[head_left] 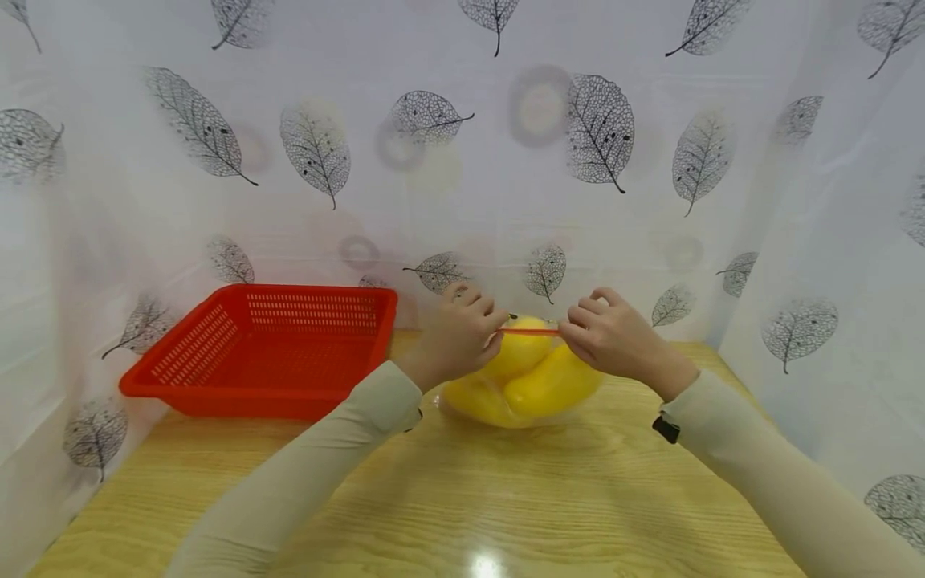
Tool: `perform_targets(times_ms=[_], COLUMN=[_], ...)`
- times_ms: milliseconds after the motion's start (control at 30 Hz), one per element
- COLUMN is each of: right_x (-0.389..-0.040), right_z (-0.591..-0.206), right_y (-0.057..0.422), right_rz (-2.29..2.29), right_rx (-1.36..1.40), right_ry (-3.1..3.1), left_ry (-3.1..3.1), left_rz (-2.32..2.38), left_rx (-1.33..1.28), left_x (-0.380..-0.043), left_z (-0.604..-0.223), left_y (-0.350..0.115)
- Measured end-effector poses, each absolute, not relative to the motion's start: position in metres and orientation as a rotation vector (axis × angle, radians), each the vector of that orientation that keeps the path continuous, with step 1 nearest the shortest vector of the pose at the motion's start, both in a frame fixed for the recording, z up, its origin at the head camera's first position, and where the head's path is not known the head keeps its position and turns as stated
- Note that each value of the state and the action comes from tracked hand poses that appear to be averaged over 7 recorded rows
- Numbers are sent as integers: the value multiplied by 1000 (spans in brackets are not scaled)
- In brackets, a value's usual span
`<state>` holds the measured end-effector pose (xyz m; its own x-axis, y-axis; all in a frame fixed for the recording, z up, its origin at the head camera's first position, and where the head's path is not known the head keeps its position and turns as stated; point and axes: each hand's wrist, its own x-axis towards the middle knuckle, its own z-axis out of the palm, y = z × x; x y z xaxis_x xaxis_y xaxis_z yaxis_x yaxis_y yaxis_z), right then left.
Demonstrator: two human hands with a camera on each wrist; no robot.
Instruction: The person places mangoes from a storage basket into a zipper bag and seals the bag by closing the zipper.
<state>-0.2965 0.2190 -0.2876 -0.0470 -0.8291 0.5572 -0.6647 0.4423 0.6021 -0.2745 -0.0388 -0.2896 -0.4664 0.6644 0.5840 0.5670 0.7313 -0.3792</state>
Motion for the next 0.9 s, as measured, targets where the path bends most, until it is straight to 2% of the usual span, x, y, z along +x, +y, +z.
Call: perform_targets(times_ms=[367,900], right_x=[-297,-298], right_z=[-287,-288], right_y=[217,223], right_rz=[-245,-265], right_rx=[1277,1296], right_ry=[-1763,-1746], left_ry=[-2099,-2075], left_rz=[200,140], left_rx=[-954,-936], left_x=[-279,-279], left_z=[-293,-297], left_y=[-16,-9])
